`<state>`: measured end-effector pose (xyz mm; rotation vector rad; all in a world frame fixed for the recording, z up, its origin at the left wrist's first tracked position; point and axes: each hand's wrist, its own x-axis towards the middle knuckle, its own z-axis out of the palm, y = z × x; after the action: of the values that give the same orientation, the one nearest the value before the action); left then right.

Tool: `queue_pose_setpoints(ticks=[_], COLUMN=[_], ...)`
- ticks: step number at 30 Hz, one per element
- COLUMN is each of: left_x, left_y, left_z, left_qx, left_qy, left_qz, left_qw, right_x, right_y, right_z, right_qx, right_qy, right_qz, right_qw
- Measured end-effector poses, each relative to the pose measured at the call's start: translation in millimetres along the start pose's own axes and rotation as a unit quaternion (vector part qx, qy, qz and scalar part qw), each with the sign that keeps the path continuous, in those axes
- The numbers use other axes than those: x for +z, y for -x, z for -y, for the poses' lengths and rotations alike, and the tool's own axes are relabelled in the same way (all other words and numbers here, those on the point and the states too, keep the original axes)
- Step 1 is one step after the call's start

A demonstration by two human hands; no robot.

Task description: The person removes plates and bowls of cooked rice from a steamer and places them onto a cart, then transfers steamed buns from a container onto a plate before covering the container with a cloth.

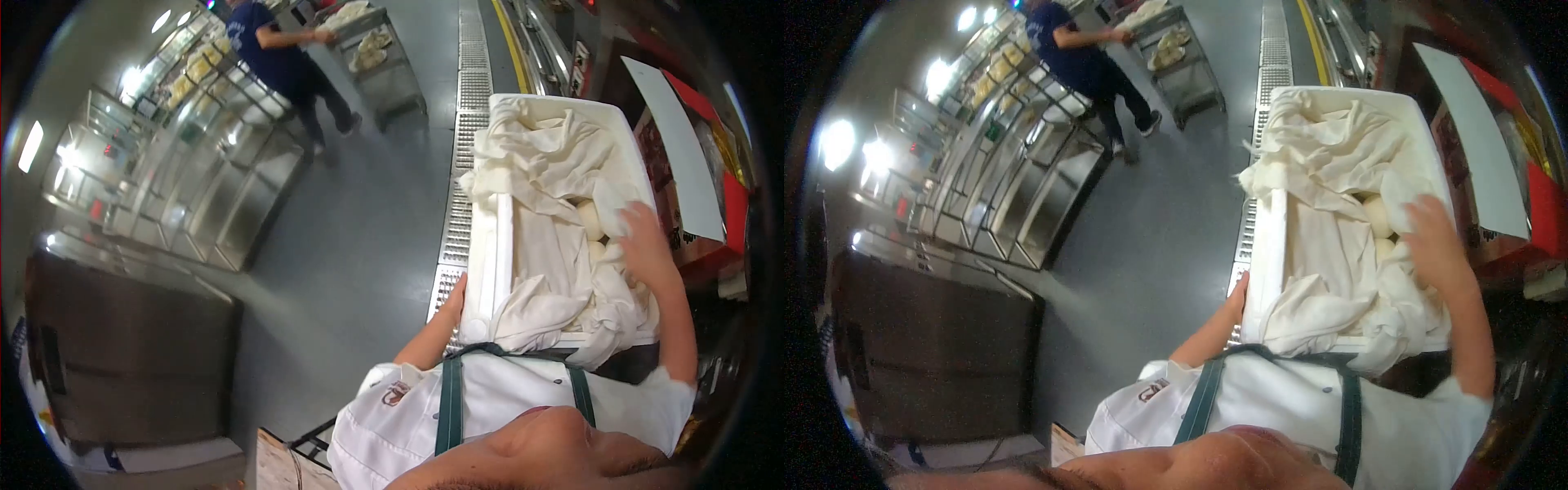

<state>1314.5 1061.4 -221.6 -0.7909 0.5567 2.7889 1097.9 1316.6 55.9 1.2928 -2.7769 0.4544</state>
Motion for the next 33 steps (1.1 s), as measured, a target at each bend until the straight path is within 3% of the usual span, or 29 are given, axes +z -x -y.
queue_pose_setpoints(ticks=[3,5,7,10,11,14,15,18,19,20,22,24,26,27,28,30,32,33], left_x=[-7,7,9,-31,-9,-35,-32,-14,-11,-8,-3,27,12,4,3,17,-4,4], left_y=[-13,-2,4,-27,-8,-43,-38,-19,-18,-18,-22,-8,-21,-22,-14,-5,-24,-30], left_z=[6,3,3,20,11,35,32,20,18,20,24,17,22,20,11,-18,-46,-59], left_qx=[0.042,0.044,0.039,0.107,0.108,0.114,0.11,0.127,0.091,0.055,0.067,0.091,0.108,0.119,0.112,0.103,0.222,0.24], left_qy=[-0.011,-0.019,-0.014,-0.159,-0.158,-0.073,-0.088,-0.041,-0.039,-0.038,-0.079,-0.088,-0.165,-0.197,-0.26,-0.378,-0.232,-0.176], left_qz=[-0.031,-0.026,-0.04,-0.086,-0.092,-0.055,-0.094,-0.007,-0.005,-0.006,-0.063,-0.115,-0.198,-0.242,-0.258,-0.297,-0.162,-0.159], left_qw=[0.999,0.999,0.998,0.978,0.977,0.989,0.986,0.991,0.995,0.998,0.993,0.985,0.96,0.943,0.924,0.871,0.933,0.941], right_x=[-16,17,39,50,47,35,33,34,30,27,24,-9,-54,-70,-85,-116,-156,-166], right_y=[56,111,136,147,148,137,130,129,127,128,132,124,145,148,154,165,145,145], right_z=[-24,-86,-93,-121,-122,-98,-85,-70,-66,-64,-83,-82,-112,-122,-131,-187,-145,-157], right_qx=[0.147,0.276,0.382,0.395,0.368,0.356,0.377,0.328,0.336,0.355,0.369,0.37,0.433,0.406,0.368,0.188,0.1,0.079], right_qy=[0.123,0.125,-0.187,-0.245,-0.275,-0.337,-0.304,-0.3,-0.245,-0.274,-0.195,-0.192,-0.39,-0.45,-0.499,-0.665,-0.735,-0.761], right_qz=[-0.094,-0.103,0.014,-0.025,-0.024,-0.013,-0.004,-0.032,-0.028,-0.04,-0.025,-0.126,-0.225,-0.354,-0.473,-0.583,-0.608,-0.586], right_qw=[0.977,0.947,0.905,0.885,0.888,0.871,0.875,0.895,0.909,0.893,0.908,0.9,0.781,0.712,0.627,0.427,0.284,0.268])
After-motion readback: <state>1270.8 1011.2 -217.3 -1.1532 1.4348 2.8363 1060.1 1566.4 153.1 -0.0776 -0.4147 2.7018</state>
